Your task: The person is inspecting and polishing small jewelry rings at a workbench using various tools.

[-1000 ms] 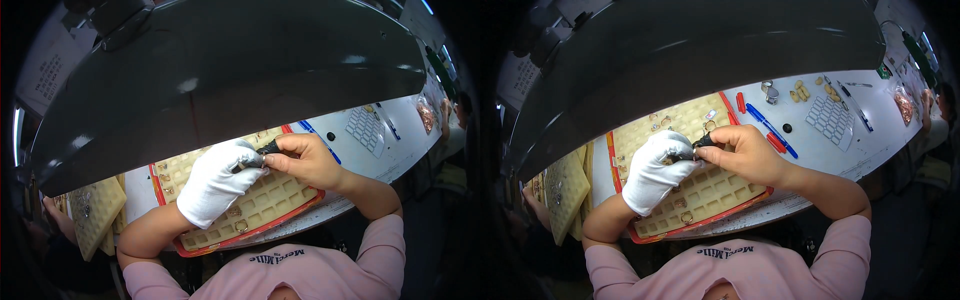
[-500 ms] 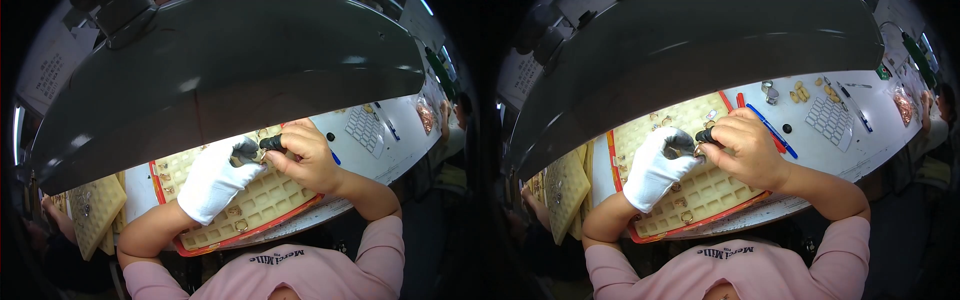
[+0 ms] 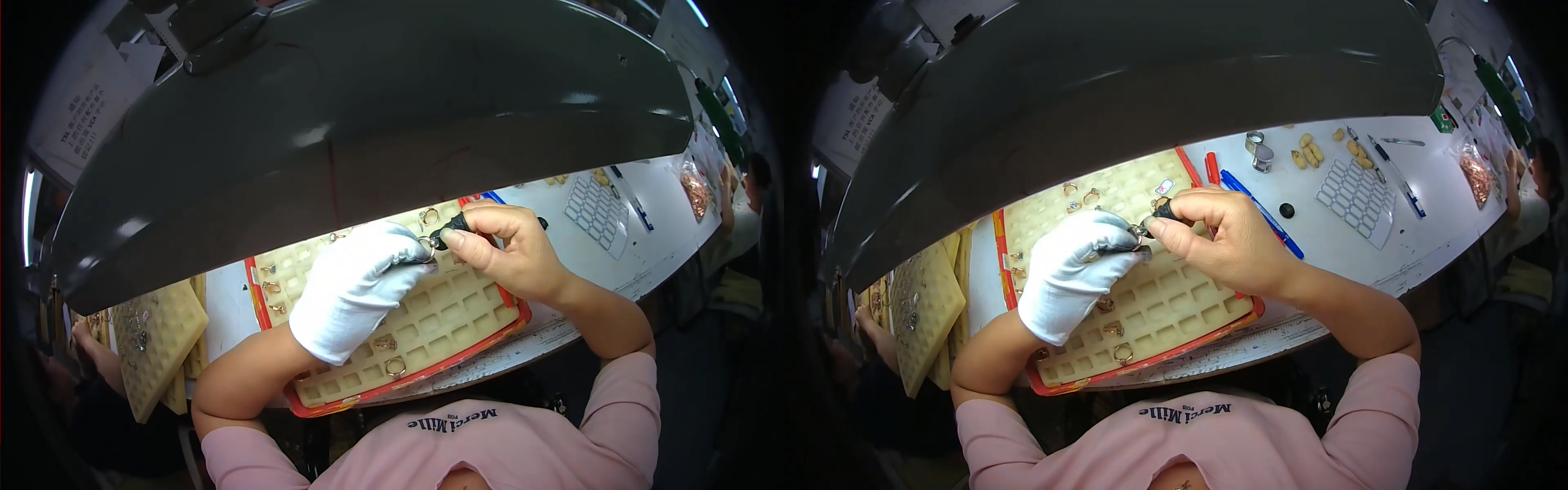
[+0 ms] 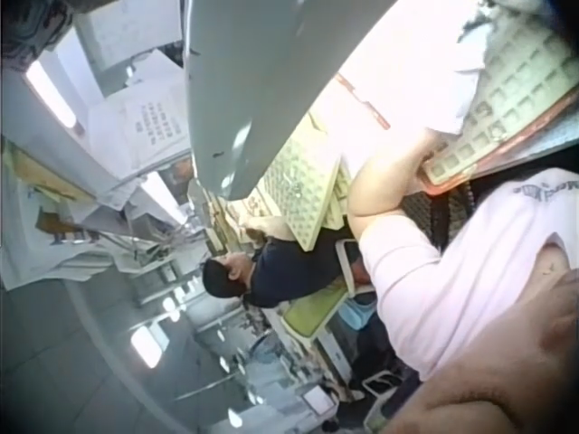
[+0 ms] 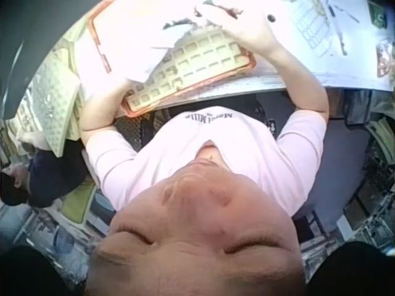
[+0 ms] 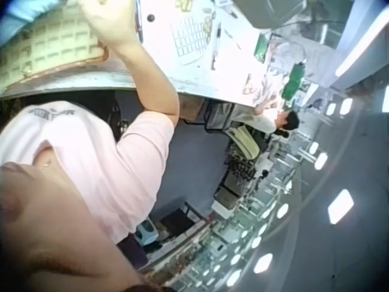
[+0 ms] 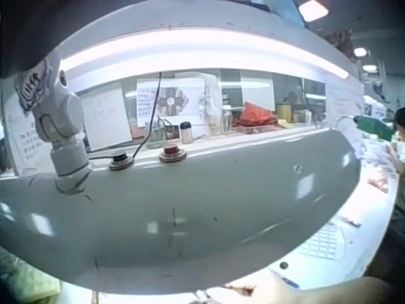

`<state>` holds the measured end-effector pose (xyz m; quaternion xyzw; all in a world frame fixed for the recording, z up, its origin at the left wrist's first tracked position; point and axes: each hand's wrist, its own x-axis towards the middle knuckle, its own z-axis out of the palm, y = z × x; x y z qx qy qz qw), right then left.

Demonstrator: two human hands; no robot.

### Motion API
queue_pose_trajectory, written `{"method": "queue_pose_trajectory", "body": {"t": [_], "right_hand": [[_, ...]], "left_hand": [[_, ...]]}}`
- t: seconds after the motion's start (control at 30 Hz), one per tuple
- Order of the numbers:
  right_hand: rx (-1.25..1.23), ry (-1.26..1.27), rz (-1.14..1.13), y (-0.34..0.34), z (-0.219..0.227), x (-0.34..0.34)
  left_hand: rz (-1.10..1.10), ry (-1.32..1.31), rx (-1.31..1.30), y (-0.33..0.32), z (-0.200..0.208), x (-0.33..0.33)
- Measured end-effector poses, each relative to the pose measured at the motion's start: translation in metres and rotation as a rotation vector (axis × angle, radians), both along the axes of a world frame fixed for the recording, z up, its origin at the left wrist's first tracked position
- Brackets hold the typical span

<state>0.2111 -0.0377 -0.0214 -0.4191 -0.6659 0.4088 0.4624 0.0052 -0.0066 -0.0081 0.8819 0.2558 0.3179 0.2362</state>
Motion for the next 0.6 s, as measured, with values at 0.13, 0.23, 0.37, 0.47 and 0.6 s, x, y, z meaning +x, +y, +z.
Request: {"method": "queue_pose_trajectory", "body": {"t": [0.13, 0.23, 0.37, 0.47, 0.6], "right_hand": [[0.41, -0.291, -0.126, 0.003, 0.002, 0.0], [0.648, -0.415, -0.133, 0.002, 0.0, -0.003], [0.882, -0.504, -0.077, 0.0, 0.003, -0.004], [0.882, -0.528, -0.069, 0.001, 0.001, -0.003], [0.821, -0.499, -0.087, 0.003, 0.001, -0.002]], "left_hand": [[0.154, -0.007, -0.326, -0.005, 0.007, 0.002], [0.215, 0.014, -0.583, -0.009, 0.016, 0.005], [0.177, 0.249, -0.38, -0.004, 0.016, 0.003], [0.144, 0.065, -0.786, -0.003, 0.009, 0.003], [0.115, 0.072, -0.81, -0.005, 0.016, 0.003]]}}
